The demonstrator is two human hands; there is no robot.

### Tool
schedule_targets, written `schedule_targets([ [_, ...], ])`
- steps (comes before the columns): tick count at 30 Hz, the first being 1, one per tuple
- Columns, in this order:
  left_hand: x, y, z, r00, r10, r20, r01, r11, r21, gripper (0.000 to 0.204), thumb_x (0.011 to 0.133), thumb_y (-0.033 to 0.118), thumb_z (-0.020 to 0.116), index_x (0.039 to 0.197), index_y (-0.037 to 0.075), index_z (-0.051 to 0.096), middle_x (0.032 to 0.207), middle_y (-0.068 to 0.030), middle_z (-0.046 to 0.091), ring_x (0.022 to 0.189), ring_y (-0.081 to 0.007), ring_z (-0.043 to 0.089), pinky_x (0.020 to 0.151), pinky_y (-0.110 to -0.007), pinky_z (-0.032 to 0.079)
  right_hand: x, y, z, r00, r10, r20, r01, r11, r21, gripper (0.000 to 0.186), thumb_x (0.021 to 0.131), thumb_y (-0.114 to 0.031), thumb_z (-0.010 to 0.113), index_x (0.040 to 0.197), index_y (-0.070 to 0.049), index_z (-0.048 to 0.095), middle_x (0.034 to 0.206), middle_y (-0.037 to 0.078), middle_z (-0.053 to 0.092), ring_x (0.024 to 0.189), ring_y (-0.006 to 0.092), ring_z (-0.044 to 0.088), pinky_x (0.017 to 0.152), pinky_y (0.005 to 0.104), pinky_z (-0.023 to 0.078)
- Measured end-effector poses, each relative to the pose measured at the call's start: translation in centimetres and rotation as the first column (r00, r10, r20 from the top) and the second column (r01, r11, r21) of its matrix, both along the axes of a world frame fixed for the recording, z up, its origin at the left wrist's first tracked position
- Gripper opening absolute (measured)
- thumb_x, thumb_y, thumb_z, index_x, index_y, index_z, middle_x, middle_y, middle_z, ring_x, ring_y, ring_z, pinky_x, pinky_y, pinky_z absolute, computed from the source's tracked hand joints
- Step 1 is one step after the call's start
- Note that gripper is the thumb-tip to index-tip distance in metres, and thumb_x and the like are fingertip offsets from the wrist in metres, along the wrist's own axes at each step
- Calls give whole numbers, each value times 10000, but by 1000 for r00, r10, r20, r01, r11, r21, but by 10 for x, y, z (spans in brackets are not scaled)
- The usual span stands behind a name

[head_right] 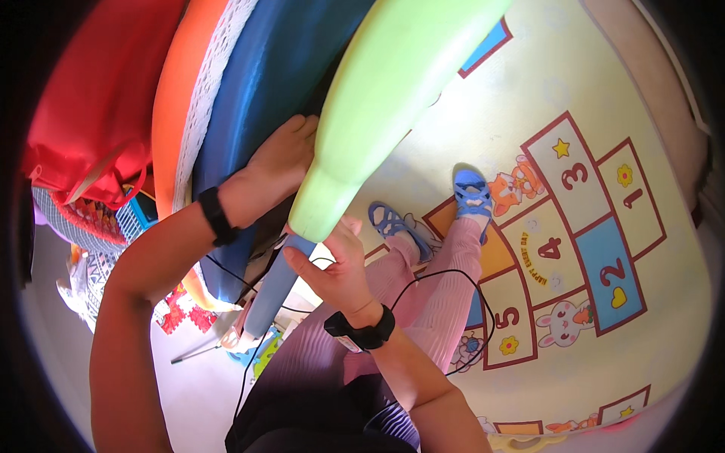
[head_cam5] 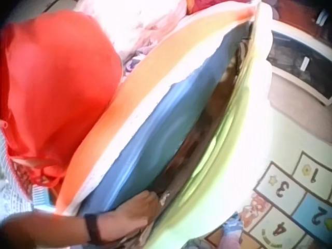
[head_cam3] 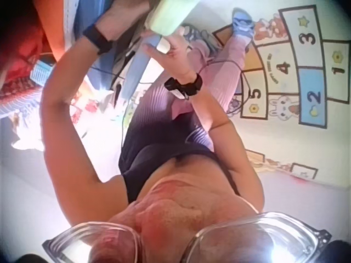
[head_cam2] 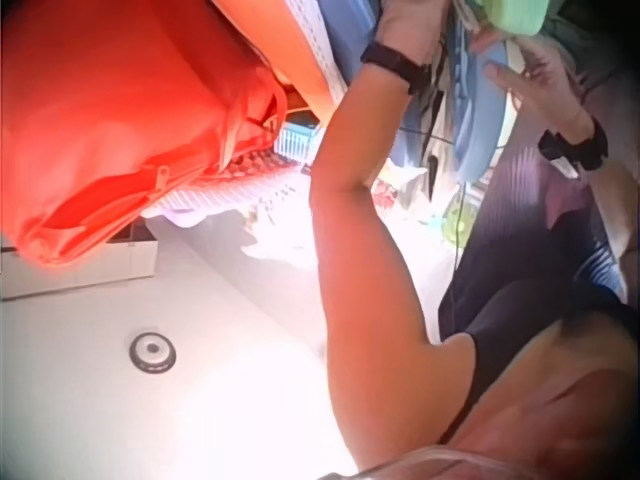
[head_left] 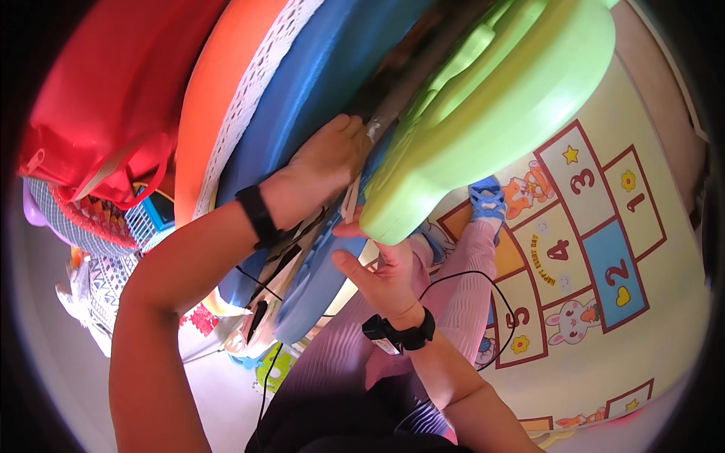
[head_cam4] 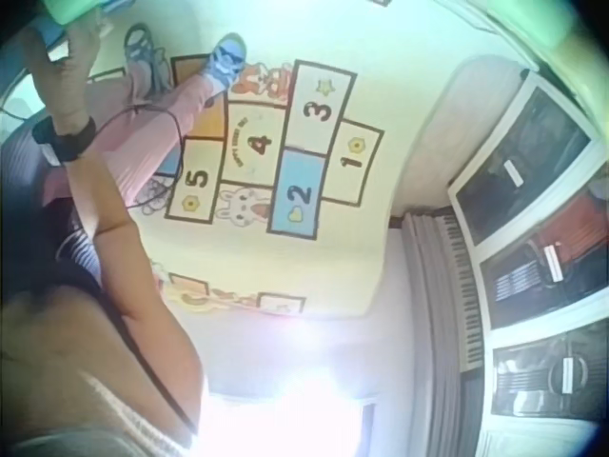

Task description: The person ties straps on plastic playpen panels and connects them together. They handle a yellow panel, then a blue panel, threading and tying straps to secure the pieces. The person sits on a colorful play mat while assembling the structure.

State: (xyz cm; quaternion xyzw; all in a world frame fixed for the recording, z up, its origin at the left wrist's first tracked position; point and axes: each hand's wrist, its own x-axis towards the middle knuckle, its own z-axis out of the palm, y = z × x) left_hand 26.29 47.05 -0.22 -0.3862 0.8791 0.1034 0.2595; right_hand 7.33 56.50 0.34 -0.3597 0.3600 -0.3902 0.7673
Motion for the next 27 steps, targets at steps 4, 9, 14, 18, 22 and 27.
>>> schedule_targets([
  [4, 0, 9, 66, 906, 302, -296, -268, 952, 151, 132, 807, 114, 627, 912, 40, 596, 757, -117, 593, 777, -292, 618, 756, -344, 480, -2, -12, 6, 943, -100, -317, -9, 946, -324, 383, 755, -56, 807, 1123, -80, 704, 1090, 59, 704, 1113, 274, 600, 1006, 401, 386],
  [9, 0, 31, 87, 600, 744, -294, -691, 667, 278, 244, 853, 51, 643, 1090, 40, 583, 928, -176, 667, 929, -386, 644, 854, -434, 517, 13, -14, 7, 933, -137, -333, -29, 893, -449, 372, 753, -2, 701, 1118, -63, 666, 1125, 119, 670, 1109, 340, 587, 926, 432, 401],
  [14, 4, 52, 91, 300, 886, -354, -712, 455, 536, 433, 903, -12, 621, 1329, 59, 594, 1225, -167, 677, 1078, -363, 658, 934, -405, 525, 21, -18, 15, 944, -92, -317, -81, 867, -492, 408, 785, -114, 711, 1183, -49, 647, 1213, 148, 625, 1090, 374, 555, 909, 443, 395],
  [18, 6, 59, 82, 258, 895, -365, -688, 435, 580, 307, 909, -30, 606, 1206, 37, 648, 1071, -138, 723, 970, -327, 691, 848, -382, 548, 30, -14, 11, 971, -37, -235, -62, 914, -401, 429, 861, -194, 690, 1239, 2, 637, 1220, 216, 637, 1135, 416, 598, 980, 444, 455],
  [22, 11, 64, 79, 396, 859, -325, -710, 511, 485, 96, 914, 40, 591, 1001, 45, 631, 906, -130, 691, 878, -348, 670, 807, -405, 533, 34, -18, 12, 976, -27, -218, -74, 894, -442, 441, 895, -205, 678, 1254, 41, 607, 1225, 241, 640, 1179, 414, 609, 1019, 438, 471],
  [27, 18, 80, 80, 692, 710, -128, -627, 679, 383, 161, 847, 110, 603, 991, 60, 655, 923, -152, 700, 906, -351, 675, 854, -412, 531, 20, 15, -2, 855, -181, -487, 53, 963, -264, 388, 940, -92, 631, 1303, 33, 577, 1166, 144, 661, 1049, 233, 644, 921, 331, 500],
])
